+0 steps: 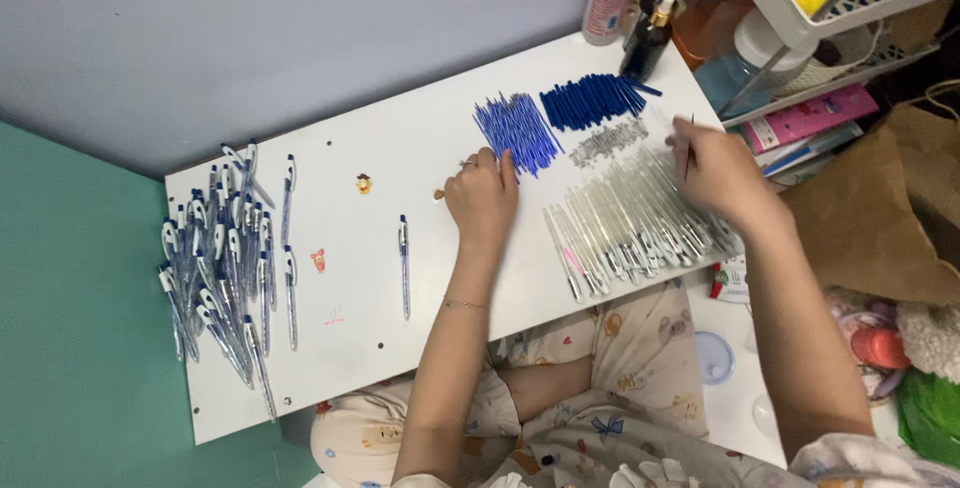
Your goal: The person assembles ballpoint pens by hand, inserting blue ink cartridges into white pen barrels and placing the finished pens into a pile.
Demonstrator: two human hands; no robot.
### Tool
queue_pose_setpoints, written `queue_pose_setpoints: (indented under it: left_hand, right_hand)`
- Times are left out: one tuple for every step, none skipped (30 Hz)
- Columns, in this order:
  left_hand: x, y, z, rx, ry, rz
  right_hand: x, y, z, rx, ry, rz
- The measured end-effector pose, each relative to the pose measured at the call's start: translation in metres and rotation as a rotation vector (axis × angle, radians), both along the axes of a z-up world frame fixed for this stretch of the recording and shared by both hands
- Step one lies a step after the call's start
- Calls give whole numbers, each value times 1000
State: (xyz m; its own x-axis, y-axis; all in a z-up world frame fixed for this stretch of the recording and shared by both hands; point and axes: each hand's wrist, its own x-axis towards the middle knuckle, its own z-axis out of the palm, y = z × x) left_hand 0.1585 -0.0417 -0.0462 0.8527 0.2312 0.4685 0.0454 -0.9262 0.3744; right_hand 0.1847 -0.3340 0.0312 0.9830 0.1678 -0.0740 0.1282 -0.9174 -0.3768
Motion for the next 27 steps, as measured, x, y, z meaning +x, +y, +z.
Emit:
queue_pose_setpoints:
  left_hand:
    - [-7,1,3,-1,3,-5]
    - [-13,3,7,-38,-27,-17]
    - [-18,5,11,-76,-57,-30]
    - [-28,10,16,-74,-58,-32]
    - [-37,16,21,-98,-65,-15]
    - [-47,20,25,-126,-71,5]
    - [-63,25,34,-127,-70,5]
    - [-80,29,44,-147,3,80]
    - [-97,33,53,-167,76,155]
    - [-110,37,50,-164,78,161]
    - [-123,40,48,-84,126,232]
    - [-136,44,45,-4,173,303]
    - [-141,46,39,0,175,309]
    - [-146,47,31,-6,206,345]
    - [-151,49,24,-11,237,381]
    - [-152,51,20,-9,239,387]
    - [-153,52,15,-8,229,380]
    - [-153,54,11,-7,217,374]
    - [-152,56,11,-5,218,380]
    - [-151,57,11,-14,203,371]
    - [-150,59,11,-22,188,362]
    - [-149,59,10,-23,191,370]
    - [-147,59,9,-52,210,361]
    - [-146,59,9,-80,227,354]
    - [-147,59,5,-80,228,362]
    - [-148,59,2,-127,178,341]
    - [-149,58,-1,-174,128,319]
  right_hand:
    - [-15,-6,-12,-1,3,-5]
    - [-29,-11,-23,48,-77,-6]
    - [-42,-16,-34,96,-157,-8]
    - [-51,-12,-38,98,-157,-10]
    - [-60,-8,-41,141,-245,-4]
    - [-70,-5,-45,181,-332,3]
    - [-75,-3,-48,180,-331,3]
    - [-79,-1,-51,185,-396,10]
    - [-84,2,-54,191,-462,16]
    - [-87,6,-50,195,-458,21]
    - [-90,11,-46,227,-456,27]
    - [-92,16,-43,259,-455,33]
    - [-91,16,-49,264,-452,38]
    - [-91,16,-55,246,-478,51]
    - [-91,16,-61,228,-504,65]
    - [-92,16,-62,232,-501,70]
    - [-93,17,-62,217,-508,74]
    - [-94,17,-62,203,-517,78]
    - [-97,20,-56,207,-515,83]
    - [-100,21,-50,225,-519,85]
    - [-103,23,-44,244,-523,87]
    - [-106,25,-35,245,-519,94]
    - [-109,28,-26,258,-513,72]
    - [-111,31,-17,273,-507,51]
    - [-115,32,-14,276,-505,59]
    - [-118,34,-10,358,-538,60]
    - [-122,35,-7,442,-570,61]
